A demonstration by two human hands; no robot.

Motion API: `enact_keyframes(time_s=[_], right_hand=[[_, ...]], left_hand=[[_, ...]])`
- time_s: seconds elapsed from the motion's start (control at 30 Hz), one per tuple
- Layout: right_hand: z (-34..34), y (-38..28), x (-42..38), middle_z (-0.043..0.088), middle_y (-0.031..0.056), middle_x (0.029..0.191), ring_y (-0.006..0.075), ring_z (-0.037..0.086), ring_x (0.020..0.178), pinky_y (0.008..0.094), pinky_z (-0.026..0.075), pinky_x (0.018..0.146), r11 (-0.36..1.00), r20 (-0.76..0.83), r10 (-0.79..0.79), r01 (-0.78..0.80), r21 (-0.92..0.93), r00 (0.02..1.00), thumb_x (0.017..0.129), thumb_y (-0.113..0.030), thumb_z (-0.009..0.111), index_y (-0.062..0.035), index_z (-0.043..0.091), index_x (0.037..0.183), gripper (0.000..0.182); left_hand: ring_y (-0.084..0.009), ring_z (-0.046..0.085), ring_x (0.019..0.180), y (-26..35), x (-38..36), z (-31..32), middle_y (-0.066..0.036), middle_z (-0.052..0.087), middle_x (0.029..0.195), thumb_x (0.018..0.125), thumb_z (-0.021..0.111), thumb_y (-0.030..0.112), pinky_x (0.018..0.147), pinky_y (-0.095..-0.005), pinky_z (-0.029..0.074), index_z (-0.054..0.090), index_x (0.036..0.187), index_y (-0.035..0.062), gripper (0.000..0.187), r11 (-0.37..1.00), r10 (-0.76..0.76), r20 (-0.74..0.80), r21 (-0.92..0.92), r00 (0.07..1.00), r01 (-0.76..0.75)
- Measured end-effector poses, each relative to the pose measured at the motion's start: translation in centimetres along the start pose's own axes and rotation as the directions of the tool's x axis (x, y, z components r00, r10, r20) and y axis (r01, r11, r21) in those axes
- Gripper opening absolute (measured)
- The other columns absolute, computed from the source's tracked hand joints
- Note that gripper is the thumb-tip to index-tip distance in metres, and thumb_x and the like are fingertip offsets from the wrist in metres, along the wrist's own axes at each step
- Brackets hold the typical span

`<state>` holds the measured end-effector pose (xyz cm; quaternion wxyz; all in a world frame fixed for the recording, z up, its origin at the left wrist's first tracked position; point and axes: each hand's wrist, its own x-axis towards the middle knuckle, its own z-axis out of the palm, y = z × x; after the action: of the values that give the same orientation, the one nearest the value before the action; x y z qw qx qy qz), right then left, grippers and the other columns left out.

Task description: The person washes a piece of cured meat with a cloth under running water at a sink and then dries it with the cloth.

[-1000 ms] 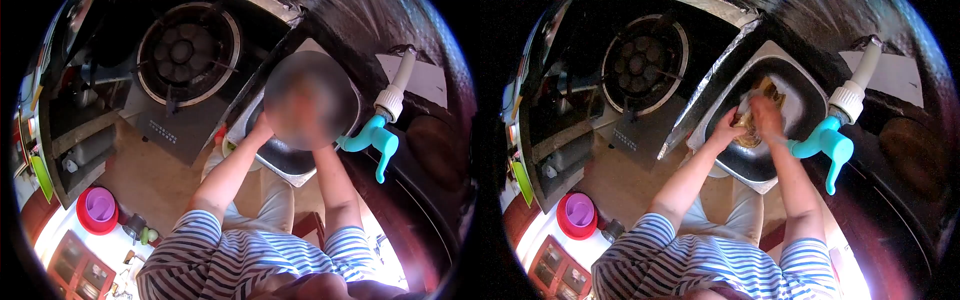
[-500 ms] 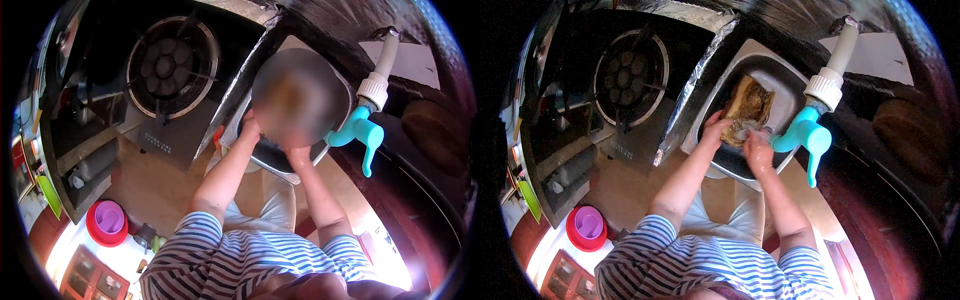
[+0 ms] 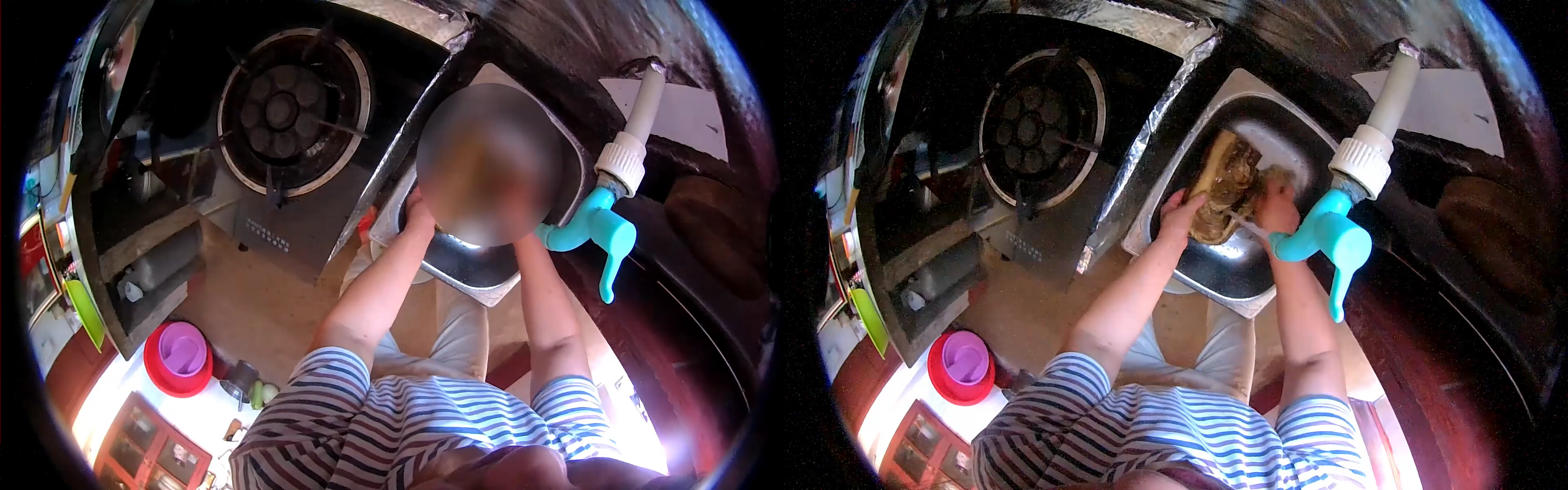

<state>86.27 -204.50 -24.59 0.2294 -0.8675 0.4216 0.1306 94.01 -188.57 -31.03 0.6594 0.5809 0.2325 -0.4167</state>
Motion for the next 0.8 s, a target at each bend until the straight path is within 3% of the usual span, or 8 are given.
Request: enact_keyframes(time_s=[0.1,0.27,0.37,0.47,0.53,0.63,0.7,0.8], right_hand=[[8.9,10.4,1.3,0.054,0.0231,0.102,0.0404,0.056,0.083,0.0464,0.047,0.071,0.945,-0.226,-0.309,0.325,0.036,0.924,0.076,-0.016,0.055,-0.0097,0.049,0.114,0.039],[4.7,3.5,-2.5,0.058,0.0246,0.095,0.0416,0.057,0.083,0.0458,0.047,0.072,0.971,-0.051,-0.217,0.221,0.095,0.975,0.077,-0.012,0.052,-0.0036,0.049,0.110,0.034],[5.5,3.2,-2.6,0.059,0.0247,0.097,0.0408,0.058,0.085,0.0448,0.047,0.072,0.964,-0.067,-0.239,0.245,0.100,0.969,0.077,-0.010,0.051,-0.0031,0.052,0.106,0.030],[3.1,2.6,-2.9,0.059,0.0235,0.098,0.0393,0.058,0.086,0.0432,0.047,0.073,0.952,-0.057,-0.179,0.188,0.243,0.982,0.078,-0.009,0.051,-0.0016,0.054,0.102,0.025],[0.5,1.3,-4.0,0.060,0.0203,0.093,0.0375,0.058,0.085,0.0406,0.046,0.074,0.934,-0.036,0.004,0.009,0.356,0.999,0.080,-0.009,0.052,-0.0003,0.056,0.098,0.021],[-3.5,-0.1,-6.3,0.057,0.0163,0.093,0.0318,0.056,0.088,0.0360,0.044,0.078,0.881,-0.209,-0.190,0.260,0.396,0.959,0.082,-0.010,0.051,-0.0009,0.053,0.103,0.023],[-6.3,-2.2,-7.7,0.057,0.0129,0.086,0.0285,0.056,0.081,0.0339,0.044,0.074,0.831,-0.268,-0.237,0.337,0.442,0.934,0.083,-0.008,0.052,-0.0003,0.054,0.100,0.019],[-9.0,-4.9,-9.5,0.055,0.0052,0.088,0.0116,0.051,0.082,0.0253,0.041,0.073,0.630,0.002,-0.006,0.002,0.777,1.000,0.083,-0.009,0.051,0.0002,0.052,0.099,0.019]], left_hand=[[-0.0166,0.057,0.090,0.6,-0.3,0.4,-0.008,0.060,0.103,0.075,0.069,0.012,0.080,-0.0279,0.044,0.052,0.114,-0.0004,0.044,0.999,-0.047,-0.024,0.017,0.999,0.047],[-0.0169,0.056,0.090,-4.0,3.5,-1.6,-0.008,0.060,0.103,0.076,0.070,0.014,0.080,-0.0280,0.044,0.051,0.115,-0.0008,0.046,0.986,0.145,0.043,-0.086,0.988,-0.141],[-0.0164,0.055,0.091,-4.9,4.1,-2.1,-0.007,0.060,0.102,0.077,0.069,0.017,0.080,-0.0279,0.043,0.050,0.116,-0.0003,0.048,0.947,0.160,0.015,0.281,0.987,-0.158],[-0.0242,0.057,0.092,-3.8,2.7,-1.4,-0.012,0.060,0.103,0.079,0.066,0.019,0.082,-0.0333,0.043,0.047,0.119,0.0006,0.048,0.665,0.523,0.239,0.486,0.818,-0.567],[-0.0343,0.056,0.094,1.5,-1.9,1.4,-0.018,0.059,0.104,0.082,0.061,0.021,0.085,-0.0393,0.042,0.045,0.122,0.0022,0.048,0.526,0.318,-0.075,0.843,0.945,-0.110],[-0.0355,0.047,0.105,2.1,-4.2,1.5,-0.017,0.054,0.110,0.081,0.055,0.025,0.089,-0.0424,0.039,0.047,0.119,0.0051,0.043,0.201,0.607,0.181,0.907,0.774,-0.369],[-0.0342,0.047,0.106,2.6,-5.4,2.1,-0.017,0.055,0.107,0.080,0.058,0.026,0.089,-0.0405,0.039,0.051,0.114,0.0057,0.040,0.181,0.683,0.216,0.876,0.698,-0.447],[-0.0344,0.052,0.098,3.8,-6.6,3.7,-0.019,0.057,0.101,0.082,0.057,0.034,0.085,-0.0388,0.042,0.056,0.108,0.0052,0.039,0.517,0.448,0.153,0.759,0.881,-0.395]])
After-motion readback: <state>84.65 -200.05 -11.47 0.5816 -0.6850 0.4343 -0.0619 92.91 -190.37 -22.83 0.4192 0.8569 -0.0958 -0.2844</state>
